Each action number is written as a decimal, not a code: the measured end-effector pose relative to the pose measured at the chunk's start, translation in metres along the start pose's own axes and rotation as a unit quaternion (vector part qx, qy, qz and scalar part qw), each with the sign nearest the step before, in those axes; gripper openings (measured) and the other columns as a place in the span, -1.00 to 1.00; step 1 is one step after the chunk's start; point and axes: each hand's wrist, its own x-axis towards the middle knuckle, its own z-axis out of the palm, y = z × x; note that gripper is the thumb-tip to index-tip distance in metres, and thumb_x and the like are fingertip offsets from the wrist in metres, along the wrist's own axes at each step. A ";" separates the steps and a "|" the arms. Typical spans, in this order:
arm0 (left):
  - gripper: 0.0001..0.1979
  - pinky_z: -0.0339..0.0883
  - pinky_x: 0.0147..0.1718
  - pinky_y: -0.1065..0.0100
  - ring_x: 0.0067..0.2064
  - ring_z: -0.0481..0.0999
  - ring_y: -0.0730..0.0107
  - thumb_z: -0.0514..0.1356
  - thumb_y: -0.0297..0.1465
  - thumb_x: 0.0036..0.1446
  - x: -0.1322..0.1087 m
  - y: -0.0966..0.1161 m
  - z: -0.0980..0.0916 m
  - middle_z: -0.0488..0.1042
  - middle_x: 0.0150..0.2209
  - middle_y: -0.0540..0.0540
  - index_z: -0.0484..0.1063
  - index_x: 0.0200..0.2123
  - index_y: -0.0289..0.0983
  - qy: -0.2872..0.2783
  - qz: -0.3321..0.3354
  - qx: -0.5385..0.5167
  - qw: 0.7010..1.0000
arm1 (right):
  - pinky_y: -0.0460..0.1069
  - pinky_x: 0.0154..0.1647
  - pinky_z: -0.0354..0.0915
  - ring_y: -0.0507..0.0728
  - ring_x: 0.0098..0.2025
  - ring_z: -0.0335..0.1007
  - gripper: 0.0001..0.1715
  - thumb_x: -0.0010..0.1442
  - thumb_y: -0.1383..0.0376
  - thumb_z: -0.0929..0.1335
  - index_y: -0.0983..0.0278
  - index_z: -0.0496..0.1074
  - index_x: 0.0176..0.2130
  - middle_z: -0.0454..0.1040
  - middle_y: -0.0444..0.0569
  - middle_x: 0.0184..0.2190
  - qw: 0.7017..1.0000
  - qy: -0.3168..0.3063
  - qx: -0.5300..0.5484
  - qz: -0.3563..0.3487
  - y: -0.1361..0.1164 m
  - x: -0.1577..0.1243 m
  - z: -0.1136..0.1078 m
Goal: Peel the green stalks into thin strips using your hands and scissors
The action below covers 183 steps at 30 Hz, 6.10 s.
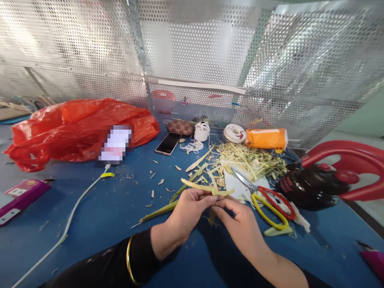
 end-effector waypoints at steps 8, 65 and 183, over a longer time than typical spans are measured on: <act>-0.82 0.31 -0.07 0.34 -0.24 0.54 0.35 0.26 -0.50 -0.01 -0.001 -0.004 -0.002 0.61 -0.31 -0.11 0.61 -0.29 -0.30 0.009 0.033 -0.003 0.999 | -0.09 -0.34 0.21 0.07 -0.40 0.28 -0.73 0.19 0.30 0.29 0.25 0.27 -0.54 0.36 -0.11 -0.49 1.000 -0.010 -0.001 -0.023 -0.004 -0.001 -0.003; -0.71 0.28 -0.51 0.53 -0.48 0.49 0.50 0.40 -0.32 -0.18 -0.001 0.008 -0.006 0.53 -0.49 -0.06 0.57 -0.33 -0.34 0.176 -0.013 -0.033 0.984 | -0.02 -0.36 0.28 0.12 -0.42 0.38 -0.73 0.19 0.13 0.30 0.26 0.43 -0.40 0.45 -0.07 -0.51 0.964 0.244 -0.109 -0.014 0.018 0.028 -0.052; -0.73 0.25 -0.45 0.50 -0.51 0.38 0.58 0.36 -0.30 -0.11 -0.011 0.009 0.002 0.44 -0.48 -0.03 0.43 -0.41 -0.36 0.030 -0.084 -0.066 0.994 | 0.14 0.08 0.11 0.16 -0.13 0.43 -0.72 0.22 0.45 0.25 0.36 0.49 -0.14 0.56 0.03 -0.24 0.780 0.099 -0.412 -0.459 -0.004 -0.009 -0.013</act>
